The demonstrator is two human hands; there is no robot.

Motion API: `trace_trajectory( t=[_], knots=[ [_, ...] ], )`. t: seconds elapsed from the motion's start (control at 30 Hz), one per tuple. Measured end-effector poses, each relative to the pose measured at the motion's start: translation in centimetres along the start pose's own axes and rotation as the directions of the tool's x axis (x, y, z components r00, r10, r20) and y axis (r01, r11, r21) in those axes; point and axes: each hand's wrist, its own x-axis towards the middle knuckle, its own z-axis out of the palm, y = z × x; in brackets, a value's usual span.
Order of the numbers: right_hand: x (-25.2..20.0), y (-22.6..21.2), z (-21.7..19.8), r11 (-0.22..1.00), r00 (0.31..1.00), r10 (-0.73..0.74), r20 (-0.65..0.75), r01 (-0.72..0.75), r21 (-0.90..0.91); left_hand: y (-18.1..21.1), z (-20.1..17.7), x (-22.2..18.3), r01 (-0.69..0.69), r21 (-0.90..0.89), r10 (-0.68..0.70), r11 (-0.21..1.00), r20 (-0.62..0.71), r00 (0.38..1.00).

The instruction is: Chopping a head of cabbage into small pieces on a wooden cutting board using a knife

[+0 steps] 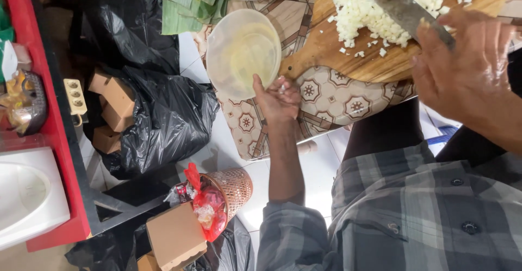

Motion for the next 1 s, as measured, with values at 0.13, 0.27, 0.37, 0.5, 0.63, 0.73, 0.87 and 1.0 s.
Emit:
trace_trajectory(
  t=[0.13, 0.27, 0.37, 0.5, 0.63, 0.73, 0.87, 1.0],
  knots=[
    [-0.7, -1.0, -0.2, 0.959, 0.999, -0.03, 0.038, 0.018, 0.285, 1.4, -1.7, 0.1, -0.132, 0.209, 0.153, 0.969, -0.089, 0.984],
    [0.5, -2.8, -3.7, 0.794, 0.986, 0.006, 0.165, -0.105, 0.598, 3.0, -2.8, -3.5, -0.196, 0.299, 0.204, 0.934, 0.004, 0.979],
    [1.3, -3.7, -6.1, 0.551, 0.949, 0.042, 0.312, -0.282, 0.785, 3.9, -6.0, -7.6, -0.144, 0.397, 0.107, 0.907, 0.115, 0.988],
    [-0.2, -3.5, -7.0, 0.426, 0.806, 0.126, 0.578, -0.57, 0.702, 2.9, -7.3, -11.0, -0.027, 0.653, -0.078, 0.757, 0.131, 0.988],
    [-4.2, -2.9, -7.1, 0.241, 0.731, 0.255, 0.633, -0.682, 0.69, -0.6, -9.3, -11.2, 0.199, 0.862, -0.219, 0.466, -0.105, 0.97],
    [-7.0, -0.7, -7.8, 0.182, 0.574, 0.407, 0.71, -0.813, 0.553, -3.6, -7.6, -11.8, 0.192, 0.915, -0.458, 0.355, -0.009, 0.889],
    [-9.6, 3.6, -9.6, 0.036, 0.18, 0.459, 0.87, -0.982, 0.184, -5.8, -2.6, -13.2, -0.044, 0.978, -0.687, 0.204, 0.175, 0.705],
    [-13.6, 9.0, -10.3, -0.115, -0.106, 0.49, 0.865, -0.992, -0.057, -7.3, 1.4, -13.4, -0.065, 0.955, -0.689, 0.289, 0.254, 0.678]
  ],
)
